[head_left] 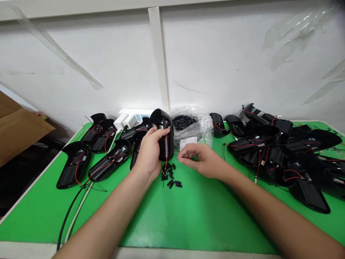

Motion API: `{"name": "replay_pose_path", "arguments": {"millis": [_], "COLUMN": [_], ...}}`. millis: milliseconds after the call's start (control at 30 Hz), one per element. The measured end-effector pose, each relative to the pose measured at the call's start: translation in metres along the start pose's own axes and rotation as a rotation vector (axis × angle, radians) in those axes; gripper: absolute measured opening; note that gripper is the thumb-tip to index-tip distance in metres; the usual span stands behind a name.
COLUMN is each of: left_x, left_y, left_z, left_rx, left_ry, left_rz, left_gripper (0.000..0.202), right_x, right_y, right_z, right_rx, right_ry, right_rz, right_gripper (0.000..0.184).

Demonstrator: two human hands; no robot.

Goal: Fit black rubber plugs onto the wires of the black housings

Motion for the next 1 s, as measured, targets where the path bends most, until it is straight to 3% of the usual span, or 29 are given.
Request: {"name": "replay_pose_path", "arguments": {"millis": [267, 433, 667, 833, 1000], "left_x": [-0.008, -0.002, -0.005, -0.011, -0.014], "left_y": [0.008, 0.004, 0.000, 0.001, 0.002], "left_z": [0.001, 0.008, 0.010, 0.008, 0.007], "left_rx": [-0.083, -0.146, -0.181, -0.167, -0.128], "left_ry": [-0.151, -0.252, -0.278, -0.269, -0.271], "left_rz": [-0.161, -0.291, -0.345, -0.372, -0.390], "left_gripper": [0.032, 0.035, 0.035, 0.038, 0.039], "right_x": [0.004, 0.002, 0.006, 0.002, 0.008], "right_y": [0.014, 0.028, 0.031, 0.031, 0.027], "right_z": [-0.005, -0.006, -0.004, -0.002, 0.005], "right_rx": [0.172, 0.285, 0.393, 0.466, 0.548], "right_ry": [-0.111, -0.119, -0.165, -0.134, -0.204], "right_rz": [-0.383, -0.442, -0.539, -0.534, -0.565], "right_gripper": [0.027, 0.026, 0.039, 0.028, 0.030]}}
Point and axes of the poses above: each hand's wrist, its own z-axis away from the middle knuckle, its own y-axis out of the back of the hand, x = y × z, the point moved 9 cm from there along -z, towards the middle knuckle, and after that the axes turned 8 degrees about x, right-handed, at the moved point
